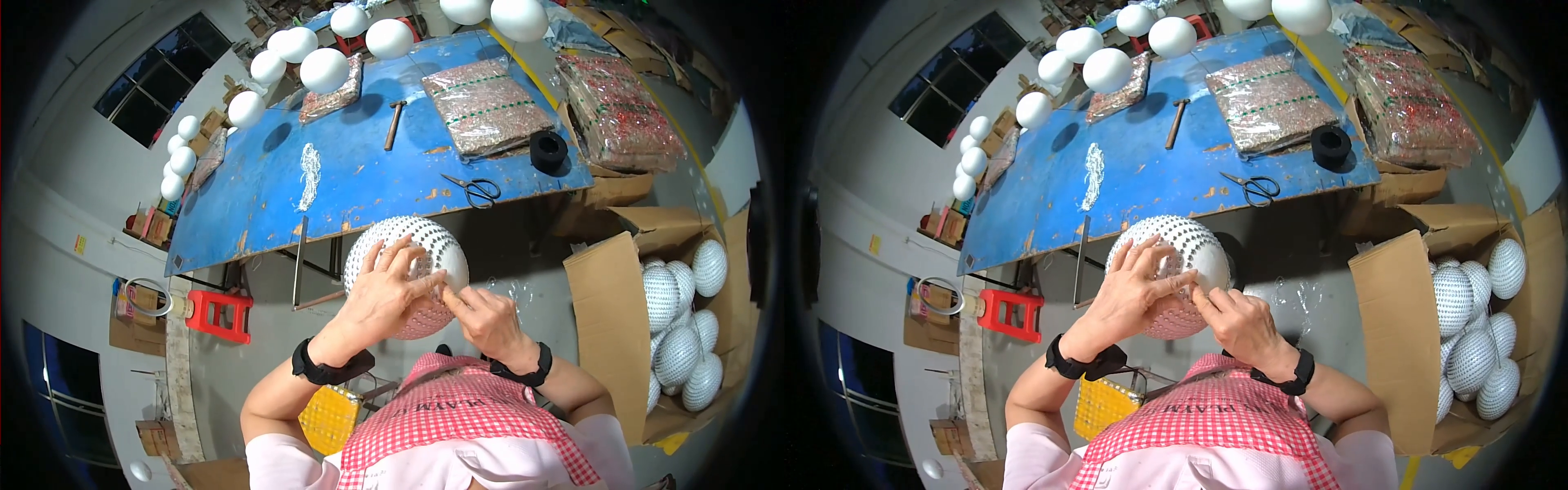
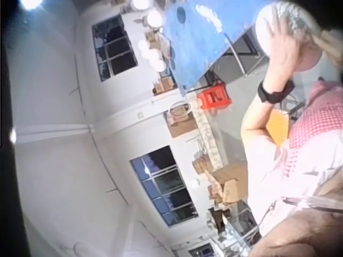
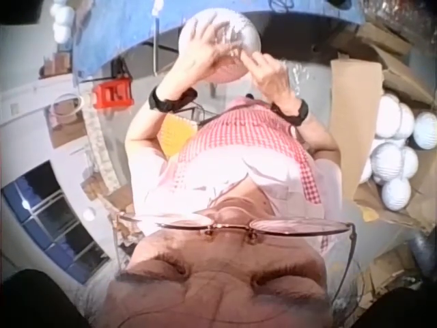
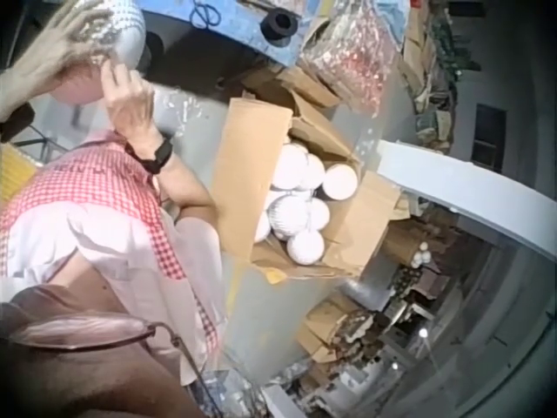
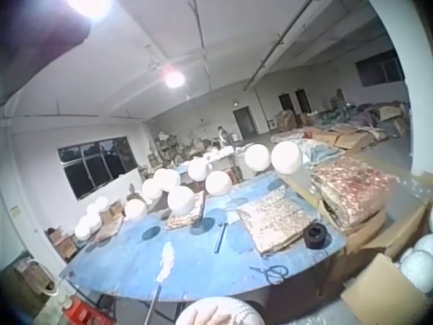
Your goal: The person wraps a strand of beads around a white sphere, pressing them into the surface, and then uses scissors to cut the strand.
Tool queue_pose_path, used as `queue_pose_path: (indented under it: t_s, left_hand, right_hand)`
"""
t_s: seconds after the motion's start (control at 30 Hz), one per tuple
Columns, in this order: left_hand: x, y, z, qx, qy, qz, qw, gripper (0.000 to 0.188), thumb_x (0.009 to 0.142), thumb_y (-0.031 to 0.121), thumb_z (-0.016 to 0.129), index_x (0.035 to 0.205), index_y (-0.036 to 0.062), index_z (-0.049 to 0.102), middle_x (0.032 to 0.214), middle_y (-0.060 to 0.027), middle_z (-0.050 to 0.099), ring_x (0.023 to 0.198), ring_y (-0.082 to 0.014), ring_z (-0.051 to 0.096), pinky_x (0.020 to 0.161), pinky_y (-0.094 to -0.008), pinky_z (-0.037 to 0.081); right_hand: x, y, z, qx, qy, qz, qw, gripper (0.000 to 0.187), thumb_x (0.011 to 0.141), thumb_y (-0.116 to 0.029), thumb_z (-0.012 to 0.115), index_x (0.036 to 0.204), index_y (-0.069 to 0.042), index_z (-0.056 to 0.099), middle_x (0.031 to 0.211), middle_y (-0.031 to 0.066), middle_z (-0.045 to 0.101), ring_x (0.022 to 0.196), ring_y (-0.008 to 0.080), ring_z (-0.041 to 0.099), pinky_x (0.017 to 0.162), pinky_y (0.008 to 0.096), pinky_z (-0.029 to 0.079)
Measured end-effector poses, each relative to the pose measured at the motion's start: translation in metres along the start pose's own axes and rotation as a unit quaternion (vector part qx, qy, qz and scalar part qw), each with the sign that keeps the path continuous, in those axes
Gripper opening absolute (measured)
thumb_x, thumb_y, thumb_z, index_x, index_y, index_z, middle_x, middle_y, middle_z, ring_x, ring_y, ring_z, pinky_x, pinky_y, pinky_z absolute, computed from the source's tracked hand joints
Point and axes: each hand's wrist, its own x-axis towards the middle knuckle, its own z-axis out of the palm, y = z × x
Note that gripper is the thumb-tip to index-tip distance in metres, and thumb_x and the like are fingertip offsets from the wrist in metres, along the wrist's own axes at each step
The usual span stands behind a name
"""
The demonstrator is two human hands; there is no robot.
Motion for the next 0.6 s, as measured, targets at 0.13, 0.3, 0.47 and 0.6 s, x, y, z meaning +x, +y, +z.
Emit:
queue_pose_path:
  t_s: [0.13, 0.3, 0.47, 0.6]
  left_hand:
    - [0.000, -0.011, 0.009, -0.064, 0.002, 0.003, 0.998, 0.058, 0.078, 0.027, 0.076, 0.131, 0.0203, 0.056, 0.144, -0.0130, 0.042, 0.141, -0.0353, 0.029, 0.114, -0.0562, 0.021]
    - [0.002, -0.001, 0.012, -0.007, -0.004, -0.011, 1.000, 0.073, 0.074, 0.039, 0.079, 0.135, 0.0165, 0.045, 0.148, -0.0137, 0.039, 0.143, -0.0373, 0.026, 0.115, -0.0561, 0.016]
    - [0.003, -0.012, 0.009, -0.032, 0.011, -0.015, 0.999, 0.066, 0.073, 0.045, 0.079, 0.126, 0.0164, 0.050, 0.150, -0.0139, 0.036, 0.144, -0.0384, 0.023, 0.116, -0.0571, 0.014]
    - [0.003, -0.016, 0.004, -0.018, 0.020, -0.003, 1.000, 0.058, 0.075, 0.039, 0.077, 0.123, 0.0164, 0.053, 0.147, -0.0162, 0.038, 0.142, -0.0394, 0.026, 0.113, -0.0598, 0.019]
  right_hand:
    - [0.010, 0.002, 0.004, 0.039, 0.015, 0.004, 0.999, 0.038, 0.074, -0.004, 0.063, 0.111, -0.006, 0.066, 0.076, 0.0038, 0.054, 0.062, 0.0187, 0.059, 0.051, 0.0315, 0.049]
    - [0.014, 0.003, 0.000, 0.066, 0.007, 0.021, 0.998, 0.036, 0.074, -0.005, 0.066, 0.110, -0.005, 0.067, 0.074, 0.0047, 0.054, 0.061, 0.0205, 0.060, 0.052, 0.0334, 0.049]
    - [0.010, 0.005, 0.003, 0.075, 0.039, 0.033, 0.996, 0.036, 0.075, -0.005, 0.067, 0.111, -0.004, 0.066, 0.072, 0.0054, 0.054, 0.060, 0.0215, 0.060, 0.052, 0.0340, 0.048]
    - [0.015, 0.003, 0.000, 0.050, 0.010, 0.015, 0.999, 0.037, 0.076, -0.004, 0.066, 0.113, -0.003, 0.065, 0.071, 0.0060, 0.055, 0.061, 0.0218, 0.061, 0.051, 0.0339, 0.048]
